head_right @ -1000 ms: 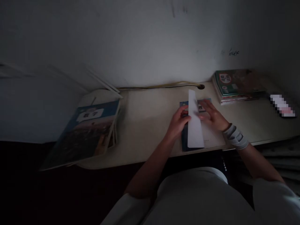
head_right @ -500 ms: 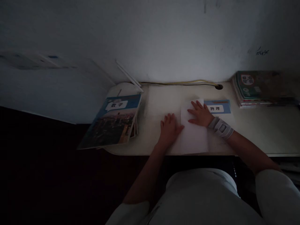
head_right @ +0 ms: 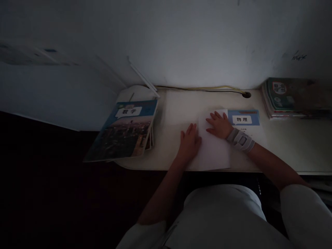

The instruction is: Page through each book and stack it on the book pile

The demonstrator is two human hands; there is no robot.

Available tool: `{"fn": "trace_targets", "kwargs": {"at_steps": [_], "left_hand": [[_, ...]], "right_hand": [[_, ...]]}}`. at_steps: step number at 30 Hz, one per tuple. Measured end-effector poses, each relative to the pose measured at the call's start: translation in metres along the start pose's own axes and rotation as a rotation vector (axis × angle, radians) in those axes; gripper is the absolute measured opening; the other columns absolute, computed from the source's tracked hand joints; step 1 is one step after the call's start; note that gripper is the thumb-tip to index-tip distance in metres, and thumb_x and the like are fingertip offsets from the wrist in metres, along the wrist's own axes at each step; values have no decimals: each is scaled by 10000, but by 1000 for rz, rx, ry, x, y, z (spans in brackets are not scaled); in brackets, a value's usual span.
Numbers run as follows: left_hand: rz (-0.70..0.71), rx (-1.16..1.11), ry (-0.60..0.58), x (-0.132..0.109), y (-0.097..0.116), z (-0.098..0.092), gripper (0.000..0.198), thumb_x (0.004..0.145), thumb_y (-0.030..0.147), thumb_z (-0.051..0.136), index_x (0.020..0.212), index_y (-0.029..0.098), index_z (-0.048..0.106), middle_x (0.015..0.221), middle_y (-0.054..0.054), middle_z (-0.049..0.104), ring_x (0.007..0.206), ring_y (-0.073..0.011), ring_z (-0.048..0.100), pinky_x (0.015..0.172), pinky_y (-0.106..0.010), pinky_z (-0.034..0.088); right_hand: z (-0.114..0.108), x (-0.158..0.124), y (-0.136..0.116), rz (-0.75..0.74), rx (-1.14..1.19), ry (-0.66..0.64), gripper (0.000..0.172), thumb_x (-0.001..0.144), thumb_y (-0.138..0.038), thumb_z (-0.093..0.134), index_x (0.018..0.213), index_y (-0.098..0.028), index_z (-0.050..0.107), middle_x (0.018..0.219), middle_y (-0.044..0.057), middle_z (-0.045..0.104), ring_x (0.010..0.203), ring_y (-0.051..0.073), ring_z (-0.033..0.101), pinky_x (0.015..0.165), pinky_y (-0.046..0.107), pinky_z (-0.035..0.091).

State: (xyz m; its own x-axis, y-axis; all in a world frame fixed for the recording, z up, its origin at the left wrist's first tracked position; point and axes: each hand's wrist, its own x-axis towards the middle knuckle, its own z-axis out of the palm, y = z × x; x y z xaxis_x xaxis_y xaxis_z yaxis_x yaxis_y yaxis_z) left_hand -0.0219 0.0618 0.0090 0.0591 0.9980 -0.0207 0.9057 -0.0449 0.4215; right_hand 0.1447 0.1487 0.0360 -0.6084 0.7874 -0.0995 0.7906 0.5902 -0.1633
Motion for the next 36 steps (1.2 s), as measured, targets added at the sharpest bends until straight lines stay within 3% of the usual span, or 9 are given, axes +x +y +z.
{"fn": "trace_targets", "kwargs": {"at_steps": [4,7,12,14,17,22,29,36], "left_hand": [[7,-15,13,-1,0,-1,570,868,174,388,1417,75,274,1491,-183,324,1423,-229,195,1135,-542,125],[15,-11,11,-1,0,-2,546,872,168,382,1406,87,302,1482,-174,346,1417,-229,213,1133,-545,133],[21,4,0,-1,0,-3,532,869,157,387,1394,97,329,1477,-194,346,1407,-240,242,1128,-545,142],[9,3,8,-1,1,-3,527,865,156,389,1388,107,342,1474,-199,347,1400,-246,259,1127,-546,142],[6,-1,26,-1,2,-2,526,872,171,381,1394,123,336,1475,-195,347,1397,-246,265,1126,-547,146],[3,40,34,-1,2,0,509,886,178,368,1389,102,353,1478,-204,338,1392,-254,278,1127,-540,148],[2,57,9,-1,2,0,511,906,273,398,1393,121,359,1492,-189,319,1397,-282,262,1116,-563,156],[-11,-5,23,-1,1,-3,507,863,177,393,1367,128,390,1475,-174,358,1390,-257,284,1127,-546,154]], "right_hand": [[2,10,-6,-14,2,18,511,908,-410,449,1360,-170,458,1458,156,390,1373,327,288,1073,579,239],[1,1,-19,-77,-42,41,514,913,-425,441,1349,-154,468,1438,170,415,1356,333,317,1071,577,245],[-7,-64,-47,-474,-103,18,719,784,-573,589,1364,-174,443,1443,185,400,1340,346,333,1067,599,223],[-8,-90,-51,-559,-116,16,724,749,-565,636,1345,-190,468,1432,182,417,1328,342,351,1072,597,209],[-1,-111,-50,-541,-163,37,568,770,-452,665,1267,-202,548,1376,176,486,1289,340,406,1063,603,222],[13,-107,-55,-498,-192,64,329,865,-357,563,1153,-210,626,1281,151,576,1237,318,473,1051,603,264],[20,-98,-62,-477,-153,121,324,866,-328,567,1143,-173,637,1245,158,601,1234,305,482,1068,601,258],[20,-103,-65,-422,-238,133,340,885,-346,529,1160,-173,632,1265,171,583,1210,347,491,1028,623,303]]}}
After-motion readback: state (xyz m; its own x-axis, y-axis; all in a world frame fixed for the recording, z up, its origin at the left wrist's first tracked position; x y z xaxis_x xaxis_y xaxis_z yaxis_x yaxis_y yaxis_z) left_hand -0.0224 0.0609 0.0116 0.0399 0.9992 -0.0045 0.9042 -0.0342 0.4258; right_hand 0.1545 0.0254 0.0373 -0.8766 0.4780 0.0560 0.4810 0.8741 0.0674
